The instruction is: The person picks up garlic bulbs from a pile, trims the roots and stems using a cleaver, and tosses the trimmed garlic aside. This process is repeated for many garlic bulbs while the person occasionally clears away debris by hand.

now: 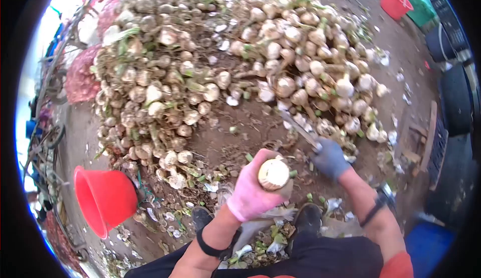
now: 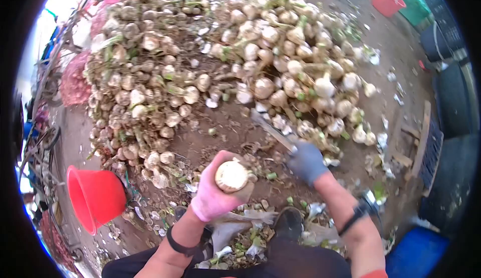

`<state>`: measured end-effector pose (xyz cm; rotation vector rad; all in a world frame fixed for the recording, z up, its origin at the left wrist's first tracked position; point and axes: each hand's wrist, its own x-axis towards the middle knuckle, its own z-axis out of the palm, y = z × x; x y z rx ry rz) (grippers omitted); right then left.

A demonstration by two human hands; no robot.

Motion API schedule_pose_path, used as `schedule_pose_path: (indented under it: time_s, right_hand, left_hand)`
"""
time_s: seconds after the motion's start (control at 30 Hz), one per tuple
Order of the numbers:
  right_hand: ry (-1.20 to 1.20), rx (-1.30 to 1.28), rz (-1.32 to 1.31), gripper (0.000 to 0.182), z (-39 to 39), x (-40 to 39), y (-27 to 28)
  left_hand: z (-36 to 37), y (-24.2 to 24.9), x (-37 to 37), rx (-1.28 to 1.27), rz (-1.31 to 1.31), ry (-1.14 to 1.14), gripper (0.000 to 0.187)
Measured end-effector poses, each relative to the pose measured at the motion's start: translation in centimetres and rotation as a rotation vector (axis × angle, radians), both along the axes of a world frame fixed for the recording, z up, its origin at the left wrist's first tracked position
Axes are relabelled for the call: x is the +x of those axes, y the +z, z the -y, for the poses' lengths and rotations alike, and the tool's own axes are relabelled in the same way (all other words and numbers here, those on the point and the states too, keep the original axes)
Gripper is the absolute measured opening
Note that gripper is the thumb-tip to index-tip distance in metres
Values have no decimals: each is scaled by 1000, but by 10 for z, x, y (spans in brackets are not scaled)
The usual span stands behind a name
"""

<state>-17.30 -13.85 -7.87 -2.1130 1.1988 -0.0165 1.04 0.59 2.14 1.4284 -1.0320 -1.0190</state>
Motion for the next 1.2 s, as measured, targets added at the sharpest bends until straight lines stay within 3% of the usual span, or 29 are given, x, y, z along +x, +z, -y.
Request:
schedule_pose_path:
  time_s: [0.07, 0.13, 0.2, 0.27, 0.33, 0.4, 0.47, 0.53, 0.57, 0.6, 0.67, 0.73, 0.77, 0.8, 0.87, 0.9, 0.97, 1.0, 1.07, 1.1, 1.17, 1.2]
  right_hand:
    - [-44, 113, 119, 12, -17, 0, 7]
    - [-172, 316, 298, 11, -31, 2, -6]
    - [-285, 581, 381, 11, -33, 1, -25]
    - [-256, 582, 365, 10, -35, 0, -25]
    - [-236, 569, 352, 10, -30, 4, -19]
    - [-360, 684, 490, 11, -31, 9, -7]
    - [-361, 675, 471, 11, -27, 11, -1]
    - [-305, 639, 403, 12, -22, 16, 11]
    - [-294, 614, 360, 13, -20, 16, 23]
    - [-306, 614, 352, 13, -21, 11, 24]
    - [-260, 536, 357, 13, -14, 8, 26]
    - [-243, 511, 354, 13, -10, 8, 47]
    - [-220, 489, 347, 15, -7, 11, 57]
    - [-220, 503, 337, 15, -6, 12, 63]
    - [-98, 344, 215, 14, 1, 17, 73]
    - [18, 359, 86, 27, 6, 25, 84]
    - [77, 330, 82, 29, 1, 47, 86]
    - [131, 292, 91, 30, -3, 61, 87]
    - [157, 266, 69, 29, -20, 93, 95]
    - [200, 184, 92, 28, -32, 106, 95]
    - [243, 87, 156, 34, -54, 126, 93]
    - [247, 95, 144, 34, -61, 134, 93]
  left_hand:
    - [20, -13, 15, 239, -332, 142, 48]
    - [57, -29, 39, 310, -211, 161, 62]
    - [85, -17, 58, 58, -402, 3, 92]
    - [115, 8, 78, -43, -387, 43, 99]
    - [147, -29, 123, 121, 79, 75, 85]
    - [161, -67, 158, 460, 1222, 36, 72]
    - [152, -117, 190, 492, 1559, -53, 69]
    - [152, -120, 195, 494, 1650, -45, 64]
    - [148, -122, 194, 597, 1532, -147, 42]
    - [140, -108, 187, 620, 1548, -181, 42]
    - [126, -90, 180, 758, 1427, -376, 58]
    - [97, -82, 166, 698, 1522, -539, 77]
    - [93, -67, 157, 864, 1383, -748, 72]
    - [82, -70, 158, 841, 1345, -726, 73]
    - [55, -69, 158, 827, 976, -640, 78]
    - [46, -61, 154, 832, 960, -653, 78]
    - [30, -40, 156, 716, 219, -384, 85]
    - [12, -70, 159, 498, -22, -304, 82]
    - [6, -54, 154, -14, 455, -208, 81]
    - [5, -45, 152, -14, 445, -206, 81]
    - [2, -25, 152, 198, -218, -165, 79]
    - [-1, -17, 157, 338, -44, -181, 76]
